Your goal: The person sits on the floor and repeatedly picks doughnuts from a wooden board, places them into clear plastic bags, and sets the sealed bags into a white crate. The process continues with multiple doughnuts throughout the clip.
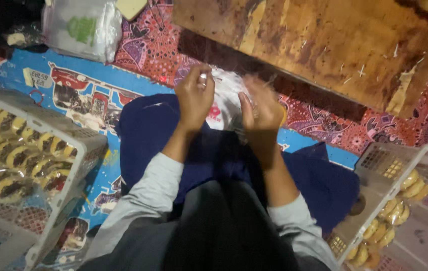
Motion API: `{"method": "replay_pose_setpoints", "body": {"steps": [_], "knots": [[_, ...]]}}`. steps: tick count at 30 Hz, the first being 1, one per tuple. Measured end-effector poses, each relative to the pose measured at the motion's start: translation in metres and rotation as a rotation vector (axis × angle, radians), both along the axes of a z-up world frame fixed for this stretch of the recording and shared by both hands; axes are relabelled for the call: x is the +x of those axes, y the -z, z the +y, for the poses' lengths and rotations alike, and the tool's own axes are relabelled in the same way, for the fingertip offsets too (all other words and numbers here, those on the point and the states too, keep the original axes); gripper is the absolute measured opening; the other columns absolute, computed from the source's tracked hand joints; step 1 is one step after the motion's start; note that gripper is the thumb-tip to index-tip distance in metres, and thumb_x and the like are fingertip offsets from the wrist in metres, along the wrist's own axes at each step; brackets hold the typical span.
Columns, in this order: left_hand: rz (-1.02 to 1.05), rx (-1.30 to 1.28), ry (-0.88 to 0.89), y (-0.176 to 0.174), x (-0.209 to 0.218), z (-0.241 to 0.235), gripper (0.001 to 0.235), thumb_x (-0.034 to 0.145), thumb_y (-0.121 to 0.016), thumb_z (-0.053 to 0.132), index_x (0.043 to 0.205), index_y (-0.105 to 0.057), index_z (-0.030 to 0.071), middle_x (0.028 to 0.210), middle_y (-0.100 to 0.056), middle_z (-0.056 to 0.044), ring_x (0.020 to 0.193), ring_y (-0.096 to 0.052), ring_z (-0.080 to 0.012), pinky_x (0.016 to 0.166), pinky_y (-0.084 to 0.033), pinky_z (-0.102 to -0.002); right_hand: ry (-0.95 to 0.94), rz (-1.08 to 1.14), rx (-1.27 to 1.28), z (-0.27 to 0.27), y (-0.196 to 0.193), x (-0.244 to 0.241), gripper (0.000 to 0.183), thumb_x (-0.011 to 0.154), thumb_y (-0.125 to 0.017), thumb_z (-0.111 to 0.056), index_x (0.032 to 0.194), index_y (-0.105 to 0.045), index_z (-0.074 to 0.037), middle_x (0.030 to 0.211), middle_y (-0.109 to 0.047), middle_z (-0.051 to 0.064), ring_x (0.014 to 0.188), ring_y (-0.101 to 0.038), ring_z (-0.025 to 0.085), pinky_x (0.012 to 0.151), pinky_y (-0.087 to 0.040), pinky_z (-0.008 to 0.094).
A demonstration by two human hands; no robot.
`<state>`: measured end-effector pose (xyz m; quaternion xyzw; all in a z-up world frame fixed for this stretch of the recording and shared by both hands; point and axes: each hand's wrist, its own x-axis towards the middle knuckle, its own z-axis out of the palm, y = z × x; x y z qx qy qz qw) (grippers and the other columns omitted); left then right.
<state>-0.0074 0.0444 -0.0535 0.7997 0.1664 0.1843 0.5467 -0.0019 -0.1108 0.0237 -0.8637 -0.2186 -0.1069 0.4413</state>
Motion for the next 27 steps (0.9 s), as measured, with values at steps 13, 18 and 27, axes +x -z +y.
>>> {"method": "replay_pose_setpoints", "body": {"steps": [13, 18, 27], "knots": [[-0.552, -1.394, 0.235, -0.019, 0.108, 0.047, 0.028, 0.098, -0.064, -0.004, 0.122, -0.061, 0.009, 0.127, -0.065, -0.012, 0.119, -0.066, -0.027, 0.11, -0.05, -0.044, -0.532, 0.086, -0.148, 0.04, 0.026, 0.126, 0.035, 0.098, -0.073, -0.019, 0.13, -0.07, -0.007, 0.125, -0.068, 0.017, 0.118, -0.067, 0.032, 0.101, -0.053, 0.041], [-0.676, -1.644, 0.136, 0.019, 0.167, 0.111, 0.01, 0.103, -0.064, 0.001, 0.11, -0.062, 0.009, 0.115, -0.067, -0.01, 0.111, -0.066, -0.0263, 0.114, -0.048, -0.055, -0.127, 0.271, 0.073, 0.059, 0.004, 0.306, 0.026, 0.097, -0.074, -0.029, 0.108, -0.079, -0.006, 0.099, -0.08, 0.011, 0.09, -0.073, 0.023, 0.08, -0.057, 0.036], [-0.697, -1.962, 0.013, 0.024, 0.169, 0.152, 0.029, 0.103, -0.061, 0.032, 0.106, -0.064, 0.003, 0.106, -0.069, -0.017, 0.107, -0.066, -0.034, 0.111, -0.043, -0.061, -0.008, -0.258, -0.75, 0.079, 0.027, 0.493, 0.115, 0.069, -0.097, -0.064, 0.149, -0.048, 0.003, 0.155, -0.035, 0.034, 0.142, -0.026, 0.054, 0.111, -0.017, 0.077]]}}
